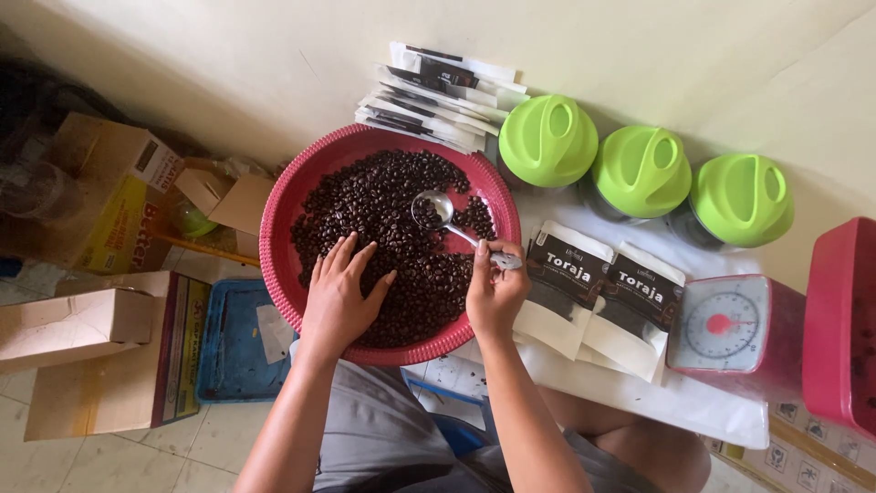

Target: Sorting through roasted coffee beans in a bowl to remove defects using a spoon and fingers

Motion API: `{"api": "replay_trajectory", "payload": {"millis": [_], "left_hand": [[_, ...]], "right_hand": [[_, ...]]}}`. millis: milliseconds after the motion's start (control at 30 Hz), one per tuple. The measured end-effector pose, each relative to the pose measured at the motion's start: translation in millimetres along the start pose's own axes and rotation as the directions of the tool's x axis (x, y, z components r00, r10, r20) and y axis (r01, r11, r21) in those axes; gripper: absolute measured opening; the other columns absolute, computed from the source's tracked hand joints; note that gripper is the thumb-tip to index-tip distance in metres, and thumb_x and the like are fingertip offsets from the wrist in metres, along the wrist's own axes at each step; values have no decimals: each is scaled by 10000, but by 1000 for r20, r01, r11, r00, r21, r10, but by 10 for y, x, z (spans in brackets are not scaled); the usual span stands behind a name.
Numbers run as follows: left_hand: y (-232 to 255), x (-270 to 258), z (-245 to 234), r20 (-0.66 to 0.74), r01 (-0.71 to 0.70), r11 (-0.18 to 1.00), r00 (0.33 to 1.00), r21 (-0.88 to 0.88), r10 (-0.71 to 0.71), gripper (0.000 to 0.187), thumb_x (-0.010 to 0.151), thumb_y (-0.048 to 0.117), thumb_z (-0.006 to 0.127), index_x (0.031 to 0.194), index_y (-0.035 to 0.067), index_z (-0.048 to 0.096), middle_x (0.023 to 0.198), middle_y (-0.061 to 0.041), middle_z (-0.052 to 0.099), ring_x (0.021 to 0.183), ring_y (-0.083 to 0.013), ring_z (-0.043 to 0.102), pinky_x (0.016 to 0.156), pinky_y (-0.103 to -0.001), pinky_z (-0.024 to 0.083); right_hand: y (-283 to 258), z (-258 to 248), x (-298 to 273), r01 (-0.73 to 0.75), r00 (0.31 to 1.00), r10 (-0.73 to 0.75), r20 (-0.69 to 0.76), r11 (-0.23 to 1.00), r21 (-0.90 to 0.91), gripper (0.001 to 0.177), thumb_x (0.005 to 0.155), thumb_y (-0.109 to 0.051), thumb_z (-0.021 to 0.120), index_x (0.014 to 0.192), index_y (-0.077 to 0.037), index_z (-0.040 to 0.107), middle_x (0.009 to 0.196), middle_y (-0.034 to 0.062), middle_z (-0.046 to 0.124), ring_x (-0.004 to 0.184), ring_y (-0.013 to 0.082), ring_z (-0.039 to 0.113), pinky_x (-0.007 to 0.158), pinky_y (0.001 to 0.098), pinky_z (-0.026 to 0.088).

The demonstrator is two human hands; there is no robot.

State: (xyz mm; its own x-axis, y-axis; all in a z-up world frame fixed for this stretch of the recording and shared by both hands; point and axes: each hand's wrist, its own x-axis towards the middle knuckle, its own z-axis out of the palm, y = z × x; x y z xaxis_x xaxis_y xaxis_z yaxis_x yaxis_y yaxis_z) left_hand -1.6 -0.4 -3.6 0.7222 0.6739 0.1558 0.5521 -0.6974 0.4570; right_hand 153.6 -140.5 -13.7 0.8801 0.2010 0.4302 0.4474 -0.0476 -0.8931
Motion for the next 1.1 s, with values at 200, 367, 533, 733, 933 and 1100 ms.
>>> {"api": "replay_trajectory", "payload": {"millis": [200, 367, 533, 733, 933, 1100], "left_hand": [[20, -1, -30, -2, -4, 1000, 1000, 21, 4, 577, 909, 542, 682, 1365, 190, 655, 1441, -140, 596, 1415, -338, 498, 1129, -593, 398], [20, 9, -18, 15, 2, 1000, 1000, 29, -3, 592, 909, 555, 678, 1371, 185, 654, 1448, -145, 594, 1415, -341, 500, 1134, -591, 393], [-30, 5, 51, 0, 2, 999, 1000, 41, -2, 604, 895, 572, 686, 1373, 204, 657, 1458, -127, 595, 1409, -327, 511, 1139, -585, 393], [159, 25, -120, -174, -205, 979, 964, -20, 199, 518, 853, 326, 766, 1245, -6, 704, 1387, -262, 626, 1260, -436, 595, 1026, -482, 470], [200, 0, -77, -120, -150, 989, 981, 11, 150, 540, 894, 345, 732, 1284, -27, 698, 1428, -264, 614, 1314, -420, 569, 1070, -472, 449], [197, -13, -62, -43, -62, 998, 997, 26, 64, 578, 924, 382, 696, 1350, -8, 668, 1497, -263, 565, 1403, -404, 504, 1130, -486, 401]], "right_hand": [[165, -277, -70, -7, 1000, 6, 8, 998, 66, 115, 1005, -131, 662, 990, -17, 653, 801, 155, 718, 589, 171, 642, 564, 275, 560], [100, -779, 21, 20, 999, -17, -51, 999, 46, 105, 1006, -126, 667, 1028, -30, 631, 864, 108, 692, 687, 150, 680, 613, 239, 549], [-189, -1230, 110, -18, 989, 27, -147, 998, 59, 148, 972, -104, 695, 1031, -3, 605, 848, 142, 690, 665, 155, 685, 557, 224, 532], [-777, -1758, 266, 2, 953, 19, -302, 998, 70, 157, 1037, -101, 610, 1101, -11, 497, 913, 139, 646, 635, 117, 528, 588, 221, 483], [-845, -2441, 354, 122, 821, -131, -556, 991, -54, 185, 1075, -143, 628, 1097, -31, 483, 914, 100, 567, 685, 142, 537, 613, 248, 481], [-772, -3094, 447, 240, 734, -454, -504, 869, -433, 265, 1175, -176, 646, 1154, 56, 520, 898, 171, 607, 561, 133, 474, 501, 273, 426]]}}
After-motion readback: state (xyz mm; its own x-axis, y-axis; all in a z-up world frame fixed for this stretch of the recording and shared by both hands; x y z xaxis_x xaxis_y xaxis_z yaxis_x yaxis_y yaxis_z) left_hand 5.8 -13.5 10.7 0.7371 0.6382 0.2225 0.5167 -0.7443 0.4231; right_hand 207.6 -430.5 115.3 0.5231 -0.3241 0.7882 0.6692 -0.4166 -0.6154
